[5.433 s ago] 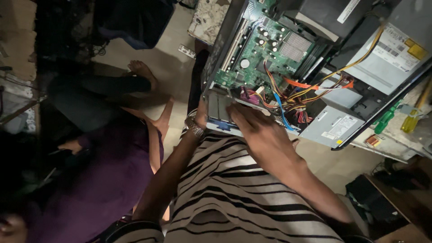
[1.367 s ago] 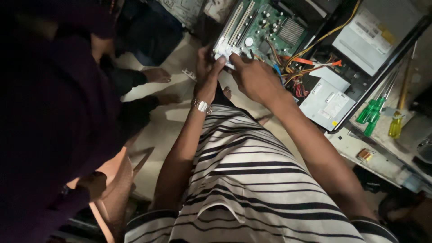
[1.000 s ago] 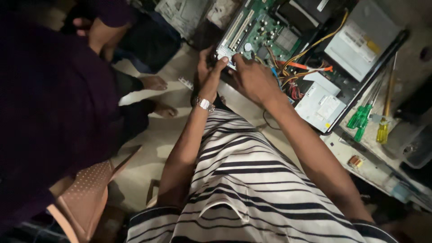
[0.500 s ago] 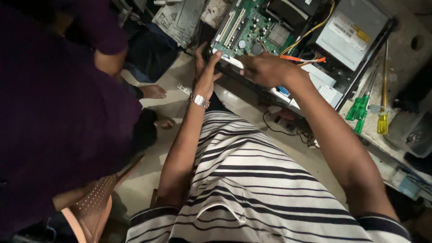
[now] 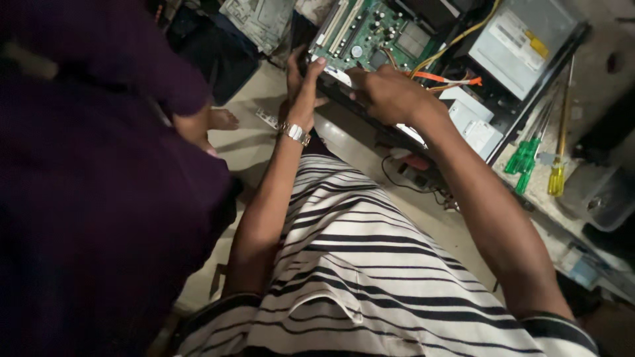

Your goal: The person cleans the motherboard inside an open computer case with a toothbrush, then installs a metal expansion card bracket into the rear slot. They connect internal ribbon cables and use a screwdriver to secure components inside the case.

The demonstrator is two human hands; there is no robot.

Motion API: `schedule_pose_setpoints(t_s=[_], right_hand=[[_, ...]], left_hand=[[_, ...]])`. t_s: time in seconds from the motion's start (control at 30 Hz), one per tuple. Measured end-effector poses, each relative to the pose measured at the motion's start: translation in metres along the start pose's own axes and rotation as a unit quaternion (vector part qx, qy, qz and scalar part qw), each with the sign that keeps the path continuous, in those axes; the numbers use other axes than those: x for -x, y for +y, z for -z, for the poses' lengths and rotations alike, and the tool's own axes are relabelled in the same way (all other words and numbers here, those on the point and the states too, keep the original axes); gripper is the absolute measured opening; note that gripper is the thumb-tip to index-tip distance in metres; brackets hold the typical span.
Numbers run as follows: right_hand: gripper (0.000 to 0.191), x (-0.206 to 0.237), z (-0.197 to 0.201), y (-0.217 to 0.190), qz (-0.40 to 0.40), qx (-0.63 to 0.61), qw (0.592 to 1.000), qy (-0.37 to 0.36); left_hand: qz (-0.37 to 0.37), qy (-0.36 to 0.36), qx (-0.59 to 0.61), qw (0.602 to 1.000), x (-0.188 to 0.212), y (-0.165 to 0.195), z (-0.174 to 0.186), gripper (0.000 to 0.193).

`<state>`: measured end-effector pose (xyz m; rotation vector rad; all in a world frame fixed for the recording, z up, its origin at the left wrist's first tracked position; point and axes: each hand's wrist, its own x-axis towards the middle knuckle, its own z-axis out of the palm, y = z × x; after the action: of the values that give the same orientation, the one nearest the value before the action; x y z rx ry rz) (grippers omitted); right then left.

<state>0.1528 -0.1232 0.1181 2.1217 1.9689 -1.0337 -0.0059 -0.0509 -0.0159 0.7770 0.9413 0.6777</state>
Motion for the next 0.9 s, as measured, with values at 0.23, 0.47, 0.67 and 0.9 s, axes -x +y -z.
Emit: schedule_pose_setpoints(t_s=[0.23, 0.47, 0.67, 0.9], right_hand=[[0.045, 0.001, -0.011, 0.009, 0.049, -0.053, 0.996, 0.061], [0.047, 0.022, -0.013, 0.043, 0.095, -0.123, 0.988, 0.003], [0.051, 0.018, -0.001, 0.05, 0.044, -0.127, 0.988, -0.076], [0.06, 0.016, 0.012, 0.056, 0.05, -0.129, 0.979, -0.148]], left_hand=[[0.012, 0.004, 0.009, 1.0, 0.003, 0.006, 0.002, 0.089], [-0.002, 0.002, 0.013, 1.0, 0.009, -0.005, 0.013, 0.089], [-0.069, -0.015, -0.031, 0.997, 0.011, -0.018, 0.019, 0.09], [-0.046, 0.007, -0.073, 0.996, 0.019, -0.013, 0.012, 0.092]])
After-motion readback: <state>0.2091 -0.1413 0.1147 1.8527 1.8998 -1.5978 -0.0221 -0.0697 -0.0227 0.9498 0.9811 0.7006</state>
